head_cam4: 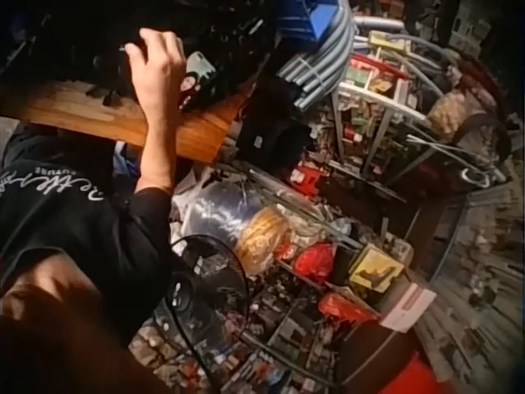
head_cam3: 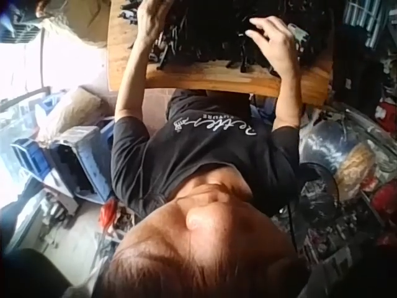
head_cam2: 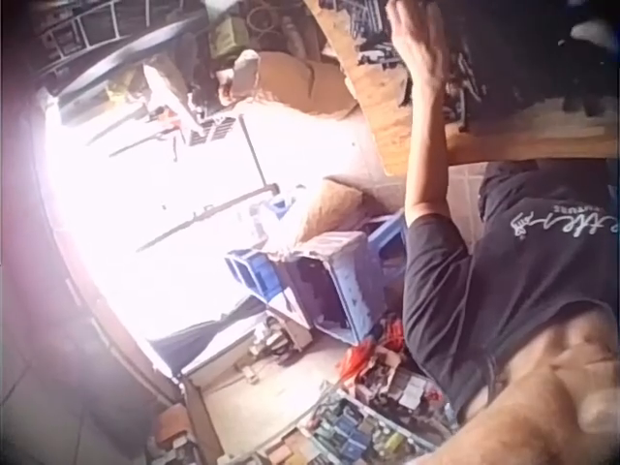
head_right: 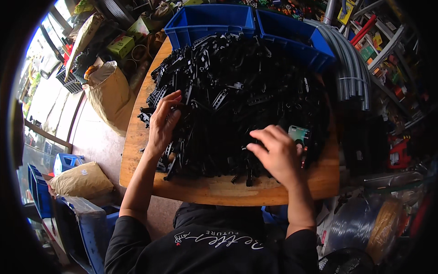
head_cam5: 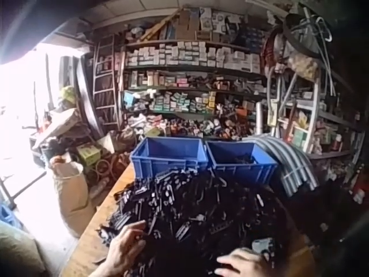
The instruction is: Sorting and inspecting black plastic components from a large pile on a table into blue storage bins.
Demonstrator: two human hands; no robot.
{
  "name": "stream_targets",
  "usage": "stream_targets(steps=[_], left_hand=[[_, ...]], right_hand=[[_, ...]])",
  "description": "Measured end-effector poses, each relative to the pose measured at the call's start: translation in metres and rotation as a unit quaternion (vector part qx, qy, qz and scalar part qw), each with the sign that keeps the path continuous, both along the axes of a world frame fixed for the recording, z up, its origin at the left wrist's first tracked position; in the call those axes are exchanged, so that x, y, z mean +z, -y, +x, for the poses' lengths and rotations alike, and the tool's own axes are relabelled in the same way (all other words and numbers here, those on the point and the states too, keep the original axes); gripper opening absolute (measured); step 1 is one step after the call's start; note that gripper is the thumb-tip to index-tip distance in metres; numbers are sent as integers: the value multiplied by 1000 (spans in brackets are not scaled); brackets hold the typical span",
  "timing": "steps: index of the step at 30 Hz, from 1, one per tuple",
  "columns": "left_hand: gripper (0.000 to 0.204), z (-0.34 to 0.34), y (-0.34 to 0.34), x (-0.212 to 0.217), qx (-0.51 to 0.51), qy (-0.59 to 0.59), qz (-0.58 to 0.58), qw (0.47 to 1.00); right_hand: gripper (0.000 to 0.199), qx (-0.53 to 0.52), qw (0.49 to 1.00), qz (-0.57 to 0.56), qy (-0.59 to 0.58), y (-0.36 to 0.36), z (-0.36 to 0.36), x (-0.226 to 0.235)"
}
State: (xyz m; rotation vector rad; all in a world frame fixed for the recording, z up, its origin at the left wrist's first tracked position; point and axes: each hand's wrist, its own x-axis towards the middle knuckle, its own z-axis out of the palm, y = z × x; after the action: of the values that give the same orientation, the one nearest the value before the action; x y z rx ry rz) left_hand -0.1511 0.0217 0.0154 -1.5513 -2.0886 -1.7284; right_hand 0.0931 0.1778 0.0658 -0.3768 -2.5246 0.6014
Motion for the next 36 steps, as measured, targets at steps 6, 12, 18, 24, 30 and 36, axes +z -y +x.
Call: stream_targets(steps=[6, 12, 18, 24, 30, 36], left_hand=[[21, 26, -17, 6, -2, 81, -40, 996], [23, 27, -21, 15, -35, 189, 10, 981], [19, 69, -32, 15, -227, 537, 27, 812], [26, 109, -31, -1, -289, 642, -57, 707], [29, 104, -21, 7, -310, 539, -138, 771], [24, 104, -27, -5, -247, 550, -104, 791]], right_hand=[[16, -92, 994, 13, -58, 17, -3, -66], [18, -92, 956, -253, -117, 15, 21, -42], [18, 57, 865, -431, -251, 30, 9, -34], [26, -33, 961, -218, -165, 47, -1, -31], [13, -42, 981, -122, -146, 36, 1, -41], [19, -29, 982, -70, -172, 43, -15, -48]])
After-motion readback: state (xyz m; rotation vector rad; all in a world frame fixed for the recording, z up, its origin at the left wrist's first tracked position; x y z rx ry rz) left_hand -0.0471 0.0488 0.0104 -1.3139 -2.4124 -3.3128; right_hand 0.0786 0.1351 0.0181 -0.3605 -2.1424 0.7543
